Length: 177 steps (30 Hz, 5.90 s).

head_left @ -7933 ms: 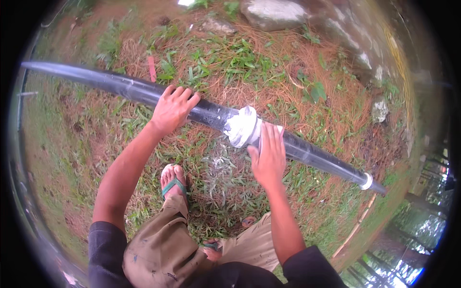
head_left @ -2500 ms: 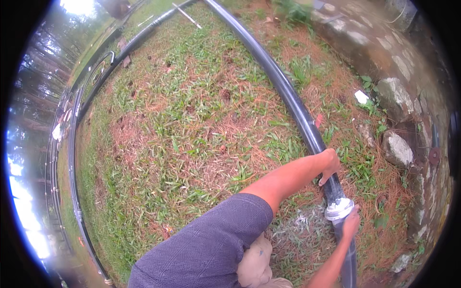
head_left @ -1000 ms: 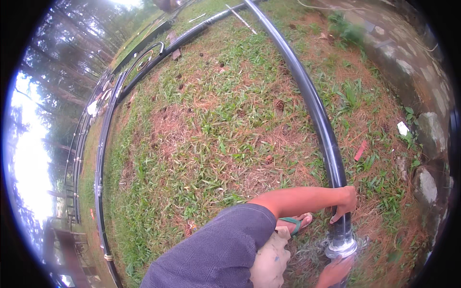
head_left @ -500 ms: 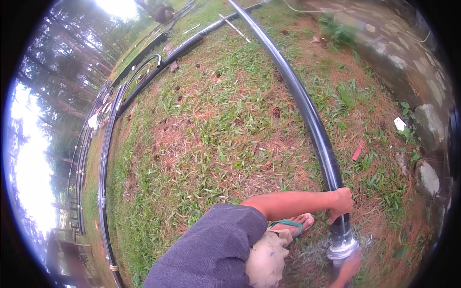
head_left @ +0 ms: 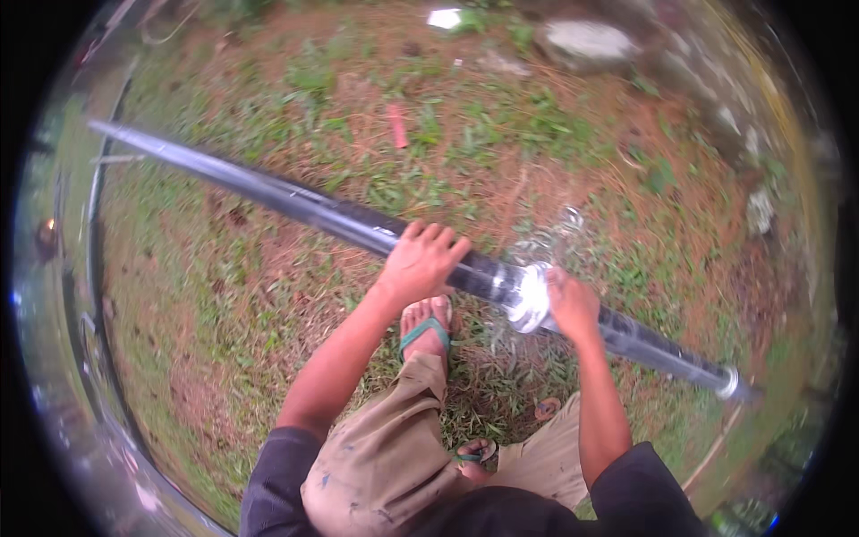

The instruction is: The person applies a white sealant to a joint on a black pipe by hand, spreading the material around the circumference of the connection while kneeling on the grass.

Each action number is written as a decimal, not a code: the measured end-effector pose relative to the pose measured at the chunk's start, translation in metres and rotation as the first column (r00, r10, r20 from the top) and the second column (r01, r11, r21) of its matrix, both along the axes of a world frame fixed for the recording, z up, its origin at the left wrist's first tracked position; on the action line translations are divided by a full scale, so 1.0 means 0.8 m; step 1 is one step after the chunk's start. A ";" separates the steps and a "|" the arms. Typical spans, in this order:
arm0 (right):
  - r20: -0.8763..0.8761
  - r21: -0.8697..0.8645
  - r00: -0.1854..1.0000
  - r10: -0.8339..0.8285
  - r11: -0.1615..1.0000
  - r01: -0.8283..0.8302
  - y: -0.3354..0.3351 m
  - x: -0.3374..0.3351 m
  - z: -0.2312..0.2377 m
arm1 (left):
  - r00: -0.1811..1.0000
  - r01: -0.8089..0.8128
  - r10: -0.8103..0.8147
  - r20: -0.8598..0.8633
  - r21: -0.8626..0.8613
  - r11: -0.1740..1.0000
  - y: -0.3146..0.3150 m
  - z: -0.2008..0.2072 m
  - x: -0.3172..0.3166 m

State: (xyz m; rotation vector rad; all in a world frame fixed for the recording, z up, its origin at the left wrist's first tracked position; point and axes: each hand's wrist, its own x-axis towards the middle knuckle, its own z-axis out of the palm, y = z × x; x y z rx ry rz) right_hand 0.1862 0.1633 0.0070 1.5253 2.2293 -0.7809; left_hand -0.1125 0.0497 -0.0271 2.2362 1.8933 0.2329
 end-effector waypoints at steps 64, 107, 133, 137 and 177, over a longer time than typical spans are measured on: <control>-0.328 0.223 0.922 0.206 0.965 -0.136 -0.176 0.096 0.007 | 0.968 0.235 -0.240 0.077 -0.620 0.749 -0.030 0.018 0.031; -0.313 0.099 0.945 0.092 0.993 -0.064 -0.177 0.098 0.009 | 0.955 0.294 -0.119 0.270 -0.910 0.294 0.019 -0.005 0.050; -0.316 0.158 0.942 0.111 0.985 -0.063 -0.204 0.109 0.010 | 0.935 0.320 -0.235 0.267 -0.918 0.233 0.048 -0.022 0.058; -0.287 0.188 0.947 0.144 0.978 -0.091 -0.196 0.111 0.019 | 0.898 0.436 0.103 0.428 -0.897 -0.072 0.053 -0.076 0.041; 0.004 -0.550 0.995 -0.104 0.831 0.089 -0.083 0.060 -0.008 | 0.991 0.133 -0.113 0.071 -0.641 0.756 -0.058 0.032 0.068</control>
